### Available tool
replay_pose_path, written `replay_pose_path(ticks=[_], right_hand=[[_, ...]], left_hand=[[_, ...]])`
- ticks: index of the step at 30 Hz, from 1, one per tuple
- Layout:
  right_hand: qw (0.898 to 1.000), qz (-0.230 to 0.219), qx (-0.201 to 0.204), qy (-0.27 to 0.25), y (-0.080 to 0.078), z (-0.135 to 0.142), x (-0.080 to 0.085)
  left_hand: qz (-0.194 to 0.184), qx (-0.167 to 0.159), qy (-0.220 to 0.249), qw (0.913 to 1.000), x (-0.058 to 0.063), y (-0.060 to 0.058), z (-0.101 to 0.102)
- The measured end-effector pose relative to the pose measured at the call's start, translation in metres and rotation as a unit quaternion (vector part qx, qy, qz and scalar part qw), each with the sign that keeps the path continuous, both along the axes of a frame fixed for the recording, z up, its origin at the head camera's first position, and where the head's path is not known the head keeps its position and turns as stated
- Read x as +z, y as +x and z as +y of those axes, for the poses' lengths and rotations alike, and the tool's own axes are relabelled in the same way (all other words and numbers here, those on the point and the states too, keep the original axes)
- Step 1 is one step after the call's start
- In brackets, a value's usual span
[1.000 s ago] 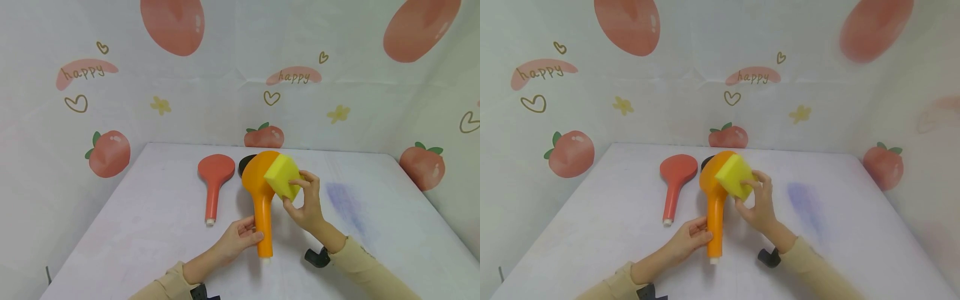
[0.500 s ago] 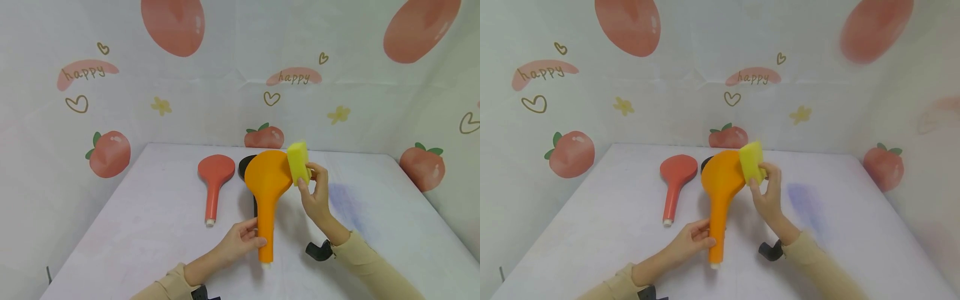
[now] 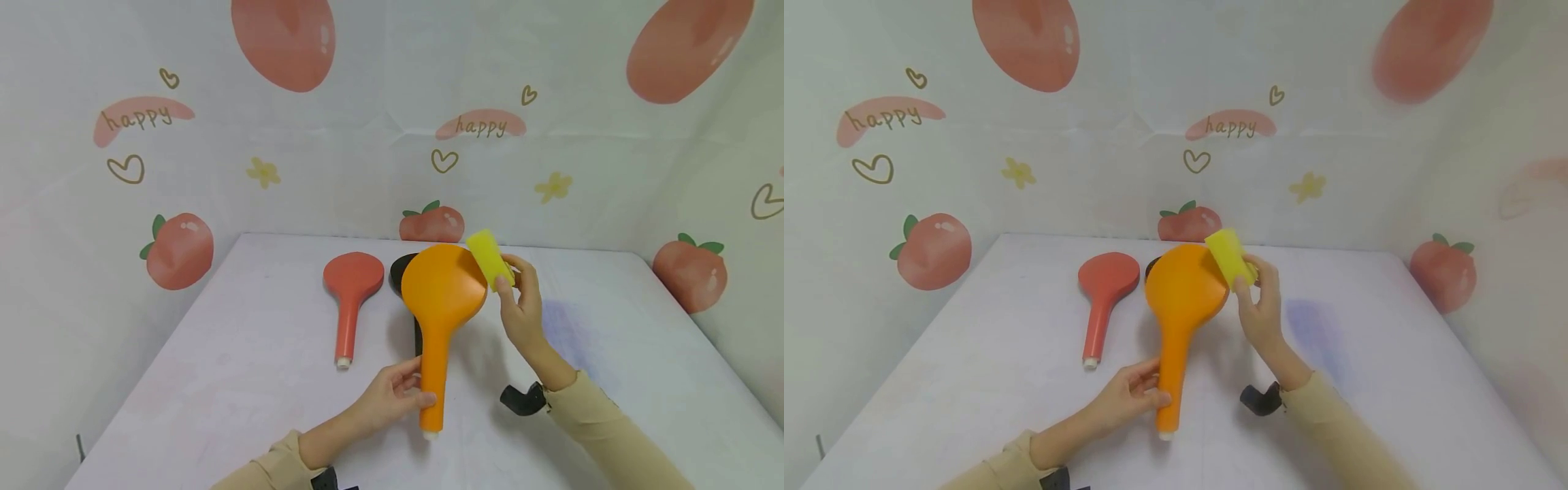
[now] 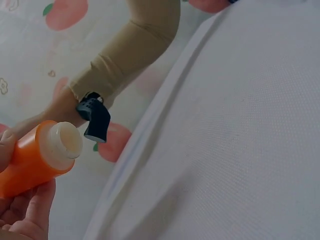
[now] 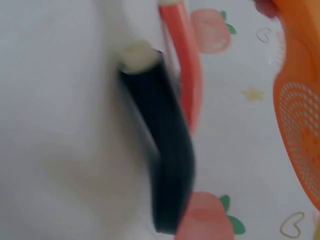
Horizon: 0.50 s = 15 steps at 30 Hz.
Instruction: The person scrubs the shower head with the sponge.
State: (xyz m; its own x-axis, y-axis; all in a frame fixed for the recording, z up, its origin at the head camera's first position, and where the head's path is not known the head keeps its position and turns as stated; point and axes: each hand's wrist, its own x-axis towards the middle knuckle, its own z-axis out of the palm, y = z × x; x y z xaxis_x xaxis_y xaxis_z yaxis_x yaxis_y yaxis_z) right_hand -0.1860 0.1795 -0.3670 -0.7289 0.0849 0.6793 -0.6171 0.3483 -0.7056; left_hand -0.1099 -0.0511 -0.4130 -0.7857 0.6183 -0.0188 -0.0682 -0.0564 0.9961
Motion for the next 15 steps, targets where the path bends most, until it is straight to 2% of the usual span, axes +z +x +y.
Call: replay_pose_path(ticks=[3,7,10,15], right_hand=[[0.999,-0.033,0.008,-0.021,-0.006,0.005,0.003],[0.995,-0.081,0.025,-0.045,-0.002,0.006,0.003],[0.994,-0.097,0.028,-0.038,0.004,0.006,-0.002],[0.995,-0.097,0.018,-0.018,0.01,0.007,-0.008]], left_hand=[[0.01,-0.004,0.0,0.9999,-0.002,0.0,0.001],[0.029,0.0,0.001,0.9996,-0.003,-0.001,0.0],[0.046,0.011,-0.002,0.9989,-0.003,-0.002,-0.001],[0.051,0.022,-0.005,0.9984,-0.001,-0.003,-0.004]])
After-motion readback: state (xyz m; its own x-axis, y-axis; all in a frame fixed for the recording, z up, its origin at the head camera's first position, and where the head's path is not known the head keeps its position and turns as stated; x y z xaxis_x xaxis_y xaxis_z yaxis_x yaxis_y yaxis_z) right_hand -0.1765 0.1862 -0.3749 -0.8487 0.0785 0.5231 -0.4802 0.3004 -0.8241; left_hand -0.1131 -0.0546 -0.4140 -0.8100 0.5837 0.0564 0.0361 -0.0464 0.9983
